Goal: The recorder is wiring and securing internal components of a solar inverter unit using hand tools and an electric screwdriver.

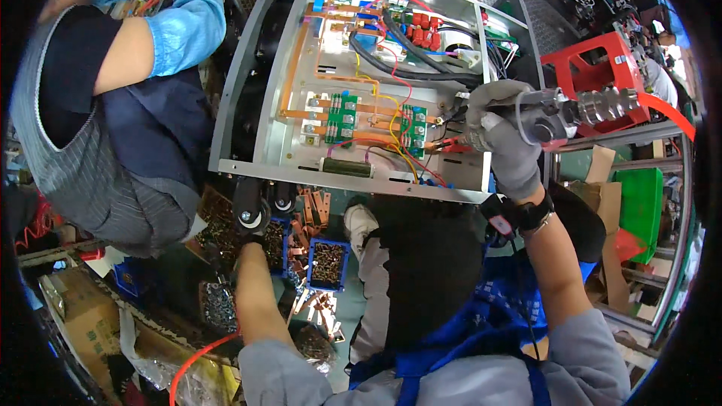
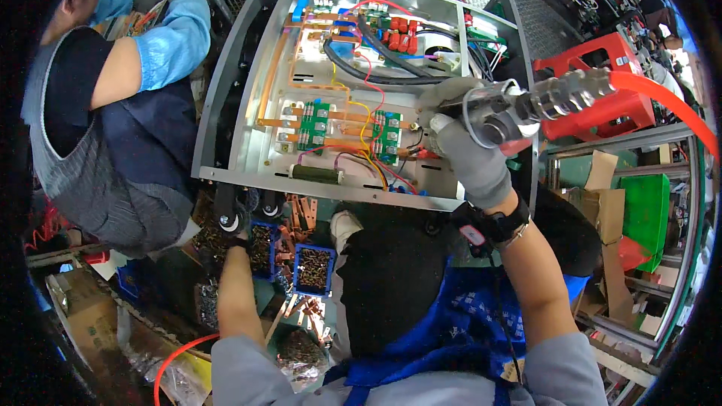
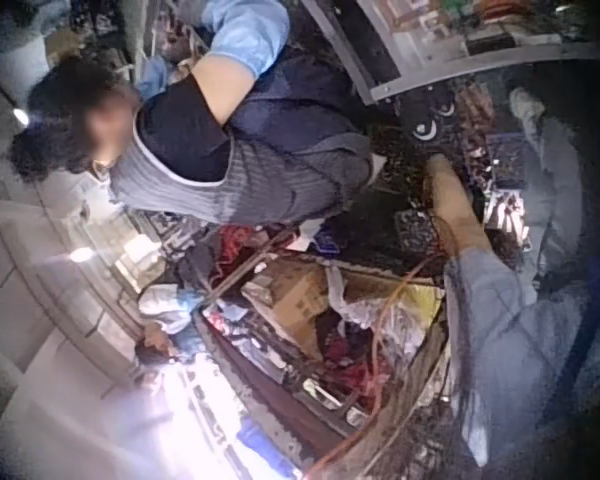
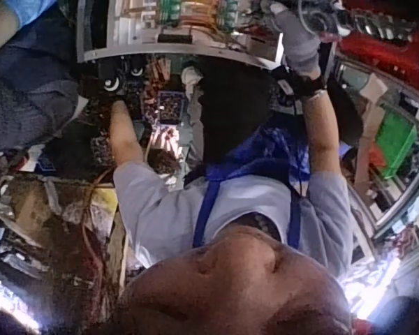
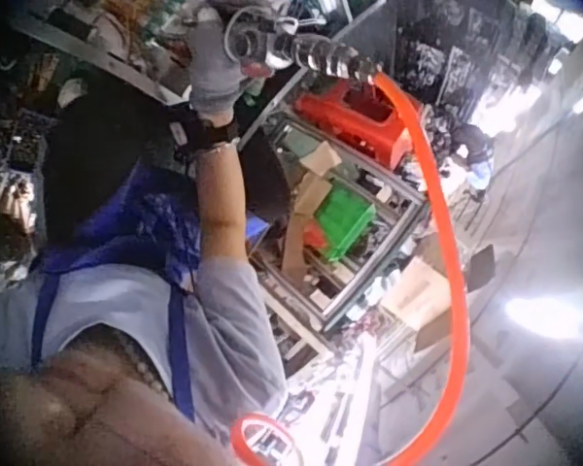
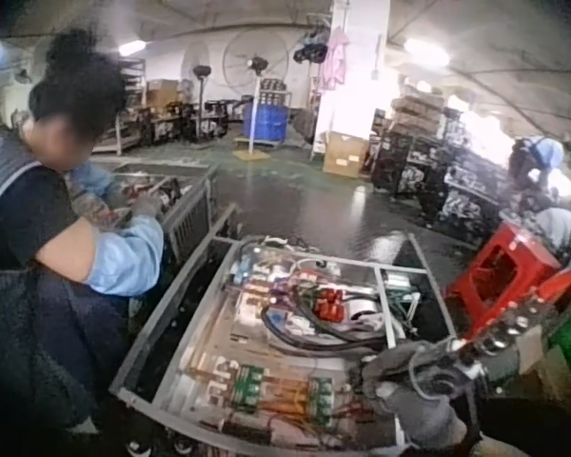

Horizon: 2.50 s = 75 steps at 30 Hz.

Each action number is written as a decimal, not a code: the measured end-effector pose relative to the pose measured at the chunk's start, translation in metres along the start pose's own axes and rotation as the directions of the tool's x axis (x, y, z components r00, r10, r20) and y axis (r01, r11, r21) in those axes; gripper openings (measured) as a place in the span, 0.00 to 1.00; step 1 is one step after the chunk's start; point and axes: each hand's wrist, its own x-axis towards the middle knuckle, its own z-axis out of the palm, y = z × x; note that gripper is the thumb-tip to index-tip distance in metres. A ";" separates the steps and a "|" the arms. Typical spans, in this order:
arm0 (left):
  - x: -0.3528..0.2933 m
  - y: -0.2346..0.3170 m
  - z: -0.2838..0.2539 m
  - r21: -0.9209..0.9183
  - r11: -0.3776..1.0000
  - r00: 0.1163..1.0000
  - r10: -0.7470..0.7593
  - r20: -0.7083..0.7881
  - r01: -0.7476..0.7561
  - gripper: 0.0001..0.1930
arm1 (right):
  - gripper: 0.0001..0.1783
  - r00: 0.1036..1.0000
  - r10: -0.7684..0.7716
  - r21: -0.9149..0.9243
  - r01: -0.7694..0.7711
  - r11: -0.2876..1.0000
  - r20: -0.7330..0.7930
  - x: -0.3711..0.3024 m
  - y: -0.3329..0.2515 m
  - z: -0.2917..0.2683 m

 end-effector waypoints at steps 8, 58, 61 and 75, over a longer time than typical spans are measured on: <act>-0.138 0.043 -0.008 -0.092 0.991 0.988 -0.109 -0.113 0.099 0.10 | 0.13 1.000 0.001 0.048 -0.001 0.999 -0.003 -0.001 0.012 -0.009; -0.190 0.337 0.157 0.288 -0.097 0.263 0.213 0.941 -0.953 0.18 | 0.22 0.967 -0.254 0.163 0.250 0.954 -0.001 0.003 0.039 -0.038; -0.200 0.349 0.143 0.286 0.004 0.278 0.247 0.928 -0.958 0.21 | 0.21 0.952 -0.305 0.152 0.299 0.942 0.013 0.005 0.048 -0.037; -0.199 0.345 0.134 -0.091 -0.041 -0.090 -0.039 0.995 -0.995 0.15 | 0.09 0.941 -0.334 0.025 0.336 0.942 -0.048 0.003 0.037 -0.038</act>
